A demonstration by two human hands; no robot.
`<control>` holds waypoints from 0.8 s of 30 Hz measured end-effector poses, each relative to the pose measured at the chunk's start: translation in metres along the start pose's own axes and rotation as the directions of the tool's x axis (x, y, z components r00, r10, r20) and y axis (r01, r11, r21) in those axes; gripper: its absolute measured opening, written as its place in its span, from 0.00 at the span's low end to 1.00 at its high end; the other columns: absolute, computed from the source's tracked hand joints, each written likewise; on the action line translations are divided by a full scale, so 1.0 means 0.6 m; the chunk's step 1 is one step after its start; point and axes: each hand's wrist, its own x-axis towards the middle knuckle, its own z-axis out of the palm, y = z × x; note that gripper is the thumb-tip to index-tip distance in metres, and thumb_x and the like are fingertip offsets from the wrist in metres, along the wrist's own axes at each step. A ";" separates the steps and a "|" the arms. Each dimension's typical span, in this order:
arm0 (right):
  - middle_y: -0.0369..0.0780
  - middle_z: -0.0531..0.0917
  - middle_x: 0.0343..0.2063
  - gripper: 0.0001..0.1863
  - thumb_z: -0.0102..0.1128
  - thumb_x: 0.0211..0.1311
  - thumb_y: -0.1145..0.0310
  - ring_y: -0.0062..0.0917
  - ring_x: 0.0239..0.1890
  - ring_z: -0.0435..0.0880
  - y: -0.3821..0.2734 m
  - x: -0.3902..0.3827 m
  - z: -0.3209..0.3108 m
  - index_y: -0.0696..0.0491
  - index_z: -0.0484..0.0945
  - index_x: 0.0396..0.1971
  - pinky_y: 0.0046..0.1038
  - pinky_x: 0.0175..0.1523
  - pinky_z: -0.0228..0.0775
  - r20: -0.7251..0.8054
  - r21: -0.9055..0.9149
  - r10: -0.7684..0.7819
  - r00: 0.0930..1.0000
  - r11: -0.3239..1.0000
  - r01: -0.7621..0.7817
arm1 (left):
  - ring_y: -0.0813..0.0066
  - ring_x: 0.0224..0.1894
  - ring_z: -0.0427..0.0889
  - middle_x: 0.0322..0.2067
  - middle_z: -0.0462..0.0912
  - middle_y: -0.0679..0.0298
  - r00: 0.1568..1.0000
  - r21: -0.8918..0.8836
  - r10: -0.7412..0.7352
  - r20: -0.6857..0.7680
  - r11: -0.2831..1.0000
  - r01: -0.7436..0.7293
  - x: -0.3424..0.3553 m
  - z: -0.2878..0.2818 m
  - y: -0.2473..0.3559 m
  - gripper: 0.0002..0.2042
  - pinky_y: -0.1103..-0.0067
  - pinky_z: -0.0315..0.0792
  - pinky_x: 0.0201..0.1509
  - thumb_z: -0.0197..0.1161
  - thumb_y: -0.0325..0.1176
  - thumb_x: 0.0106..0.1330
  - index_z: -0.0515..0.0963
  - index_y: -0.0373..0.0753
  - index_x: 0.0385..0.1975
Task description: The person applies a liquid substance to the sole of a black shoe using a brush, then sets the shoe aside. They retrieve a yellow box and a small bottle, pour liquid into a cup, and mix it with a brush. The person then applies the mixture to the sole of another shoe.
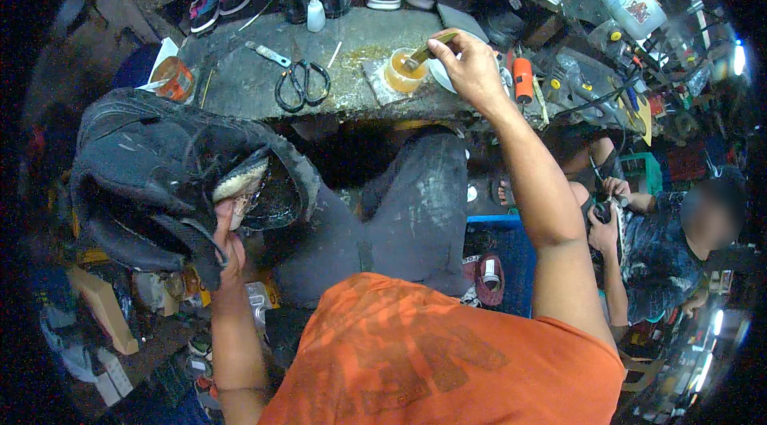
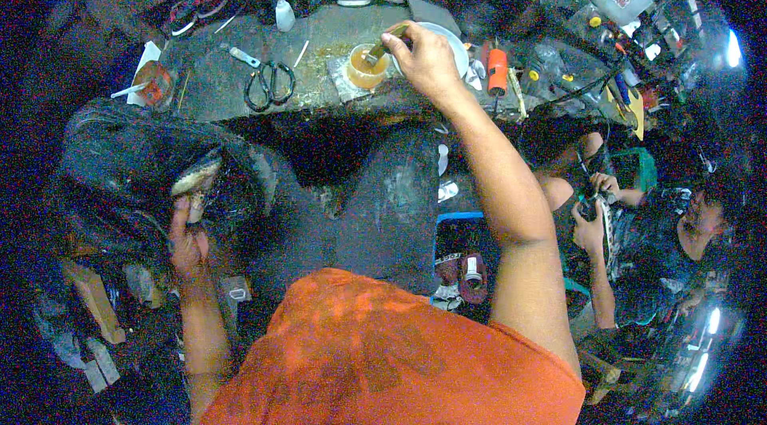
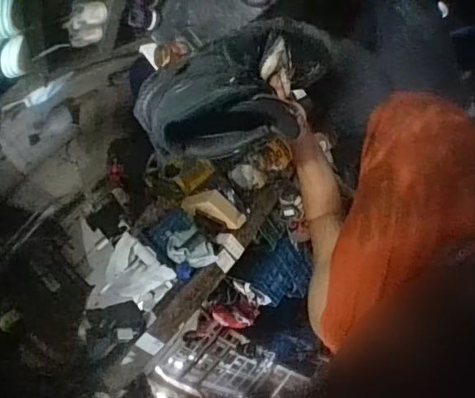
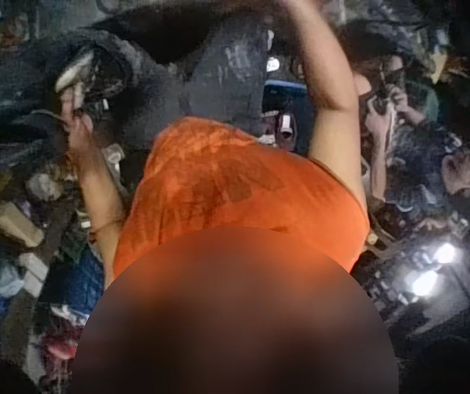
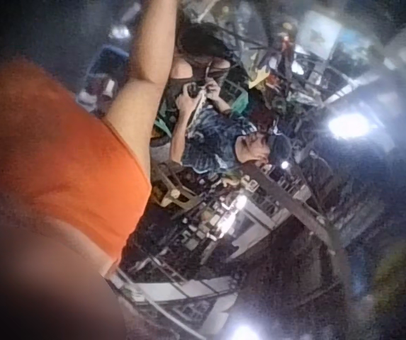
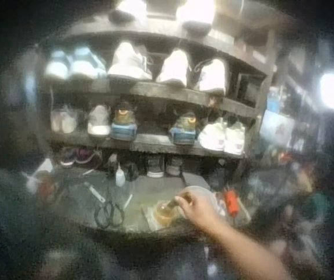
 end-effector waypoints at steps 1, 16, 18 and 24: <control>0.39 0.88 0.31 0.13 0.64 0.69 0.63 0.20 0.32 0.84 -0.002 0.001 -0.001 0.58 0.85 0.42 0.24 0.42 0.76 -0.013 0.043 0.026 1.000 0.999 -0.026 | 0.62 0.60 0.78 0.56 0.80 0.54 0.999 0.004 0.006 0.044 1.000 -0.006 0.002 -0.002 0.003 0.20 0.66 0.71 0.66 0.61 0.37 0.70 0.76 0.34 0.58; 0.35 0.88 0.29 0.13 0.64 0.70 0.59 0.15 0.27 0.78 0.030 0.004 -0.020 0.55 0.82 0.41 0.21 0.35 0.71 0.106 0.501 0.272 0.956 0.816 -0.288 | 0.67 0.57 0.78 0.54 0.80 0.59 1.000 0.068 0.018 -0.013 0.998 -0.017 -0.016 -0.023 -0.005 0.18 0.70 0.69 0.65 0.61 0.31 0.69 0.76 0.33 0.57; 0.35 0.87 0.30 0.12 0.64 0.69 0.61 0.14 0.28 0.77 0.037 0.009 -0.023 0.54 0.82 0.41 0.20 0.35 0.68 0.073 0.565 0.338 0.938 0.761 -0.319 | 0.67 0.56 0.78 0.53 0.80 0.60 0.999 0.068 0.032 -0.026 0.997 -0.030 -0.016 -0.025 -0.005 0.17 0.70 0.69 0.65 0.61 0.30 0.69 0.76 0.33 0.56; 0.34 0.86 0.31 0.11 0.63 0.70 0.60 0.13 0.27 0.77 0.043 0.019 -0.015 0.53 0.80 0.41 0.17 0.31 0.67 0.186 0.588 0.425 0.886 0.674 -0.447 | 0.69 0.55 0.78 0.52 0.80 0.62 0.998 0.090 0.061 -0.014 0.994 -0.059 0.006 -0.011 -0.015 0.17 0.72 0.68 0.65 0.61 0.28 0.69 0.76 0.33 0.56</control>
